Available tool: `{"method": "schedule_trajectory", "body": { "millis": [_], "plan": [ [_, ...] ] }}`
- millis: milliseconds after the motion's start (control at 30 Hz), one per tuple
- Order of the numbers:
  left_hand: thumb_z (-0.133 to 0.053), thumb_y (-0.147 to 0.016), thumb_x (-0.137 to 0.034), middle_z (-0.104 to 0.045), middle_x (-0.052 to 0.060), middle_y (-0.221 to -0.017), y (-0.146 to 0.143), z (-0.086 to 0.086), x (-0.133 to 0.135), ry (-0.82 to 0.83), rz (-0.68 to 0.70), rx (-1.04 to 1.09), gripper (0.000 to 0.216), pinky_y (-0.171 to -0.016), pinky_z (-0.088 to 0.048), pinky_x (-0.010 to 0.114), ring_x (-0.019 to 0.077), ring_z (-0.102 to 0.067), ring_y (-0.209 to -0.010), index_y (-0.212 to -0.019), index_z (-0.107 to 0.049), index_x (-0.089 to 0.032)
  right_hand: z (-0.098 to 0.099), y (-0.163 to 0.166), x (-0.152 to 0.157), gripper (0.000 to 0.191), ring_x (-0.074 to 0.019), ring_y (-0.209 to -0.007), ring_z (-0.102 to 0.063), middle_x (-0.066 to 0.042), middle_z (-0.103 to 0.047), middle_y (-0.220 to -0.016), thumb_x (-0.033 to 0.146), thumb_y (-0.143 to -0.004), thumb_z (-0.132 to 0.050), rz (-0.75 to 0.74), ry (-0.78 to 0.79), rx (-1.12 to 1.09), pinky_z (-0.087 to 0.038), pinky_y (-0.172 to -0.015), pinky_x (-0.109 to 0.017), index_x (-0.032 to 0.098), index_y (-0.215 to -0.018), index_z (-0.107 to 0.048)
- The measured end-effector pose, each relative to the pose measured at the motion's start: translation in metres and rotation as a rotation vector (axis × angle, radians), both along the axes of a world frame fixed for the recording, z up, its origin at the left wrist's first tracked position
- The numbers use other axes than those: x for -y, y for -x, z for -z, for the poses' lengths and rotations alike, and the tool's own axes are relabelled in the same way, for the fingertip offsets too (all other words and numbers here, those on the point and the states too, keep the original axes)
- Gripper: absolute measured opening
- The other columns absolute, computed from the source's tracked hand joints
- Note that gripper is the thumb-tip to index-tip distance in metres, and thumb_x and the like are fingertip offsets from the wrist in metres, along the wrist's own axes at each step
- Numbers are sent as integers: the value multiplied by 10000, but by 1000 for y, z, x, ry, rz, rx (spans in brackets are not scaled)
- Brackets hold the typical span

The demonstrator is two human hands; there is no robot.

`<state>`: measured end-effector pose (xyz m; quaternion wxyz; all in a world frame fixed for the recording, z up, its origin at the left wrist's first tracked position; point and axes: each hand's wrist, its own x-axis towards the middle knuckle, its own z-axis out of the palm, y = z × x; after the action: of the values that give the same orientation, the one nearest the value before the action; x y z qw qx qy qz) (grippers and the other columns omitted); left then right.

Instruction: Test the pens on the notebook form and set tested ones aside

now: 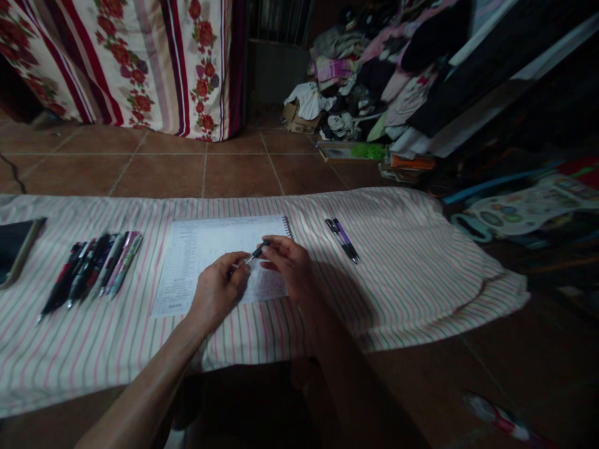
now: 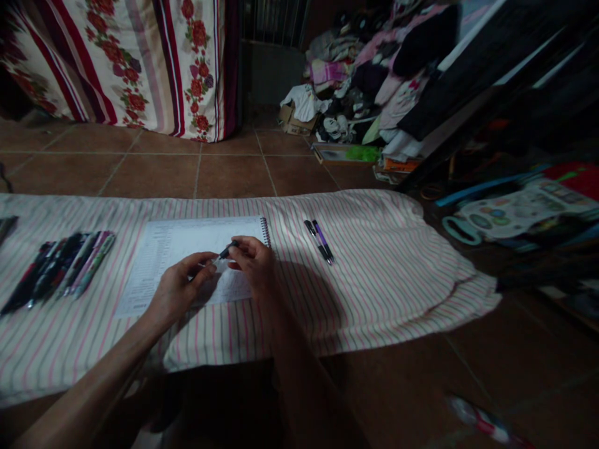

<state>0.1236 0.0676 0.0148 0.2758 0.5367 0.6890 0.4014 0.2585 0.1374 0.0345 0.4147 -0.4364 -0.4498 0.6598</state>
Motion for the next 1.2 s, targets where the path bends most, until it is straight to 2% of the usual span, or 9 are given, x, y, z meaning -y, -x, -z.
{"method": "schedule_trajectory", "body": {
  "millis": [167,300,433,567,767,900,967,1100,1200],
  "plan": [
    [-499,-817,-355,-637,10,-860,-2,-1,0,-5,21,162,317,-591,-470,252,117,-611,-580,-1089,-574,-211,1,2,1,263,-128,-686,-655,8,-673,-744,279,-629,-699,-9,-8,5,-529,-572,-227,188,-868,-637],
    [-526,-801,-340,-599,-10,-816,-4,-6,-1,-14,22,235,376,-575,-463,241,91,-564,-537,-1151,-532,-203,2,4,2,283,-125,-669,-649,9,-668,-744,292,-607,-711,-4,-17,1,-522,-551,-219,194,-862,-640],
    [-544,-784,-324,-610,11,-809,-3,-7,0,-32,20,115,344,-655,-476,277,127,-574,-655,-1101,-558,-190,6,5,1,302,-112,-656,-637,10,-669,-763,290,-591,-715,0,-19,5,-516,-540,-205,199,-869,-643],
    [-508,-758,-218,-607,51,-906,-2,-9,1,-97,54,25,227,-763,-479,316,170,-585,-842,-965,-593,-179,8,6,0,320,-112,-646,-625,16,-661,-726,299,-567,-730,-3,-27,23,-511,-537,-205,193,-858,-652],
    [-511,-734,-206,-552,97,-1136,2,-8,2,-64,85,117,190,-734,-501,301,167,-598,-878,-869,-638,-164,0,3,0,288,-100,-628,-598,13,-655,-685,308,-583,-724,-25,-30,42,-498,-571,-209,177,-836,-685],
    [-526,-770,-250,-597,93,-1066,3,-6,2,-98,107,150,162,-827,-477,323,186,-583,-971,-841,-646,-167,-5,-1,2,253,-98,-662,-597,13,-664,-720,312,-610,-709,-33,-16,40,-491,-588,-201,198,-835,-697],
    [-513,-793,-278,-641,75,-947,2,-7,3,-55,113,184,192,-772,-487,311,171,-607,-877,-896,-631,-167,-6,-2,2,247,-101,-689,-605,13,-672,-749,317,-616,-707,-42,8,18,-489,-597,-198,209,-838,-693],
    [-475,-829,-346,-661,46,-776,-1,-11,4,105,135,356,263,-541,-458,248,133,-598,-623,-963,-589,-151,-5,-1,2,253,-120,-732,-631,-2,-696,-806,327,-616,-708,-52,12,7,-496,-620,-218,206,-834,-676],
    [-492,-818,-341,-651,23,-754,-5,-13,4,64,125,394,236,-537,-449,237,105,-554,-558,-930,-592,-160,-4,1,2,264,-142,-732,-644,-22,-710,-816,340,-610,-714,-28,-37,29,-502,-633,-248,197,-827,-665]
  ]
}}
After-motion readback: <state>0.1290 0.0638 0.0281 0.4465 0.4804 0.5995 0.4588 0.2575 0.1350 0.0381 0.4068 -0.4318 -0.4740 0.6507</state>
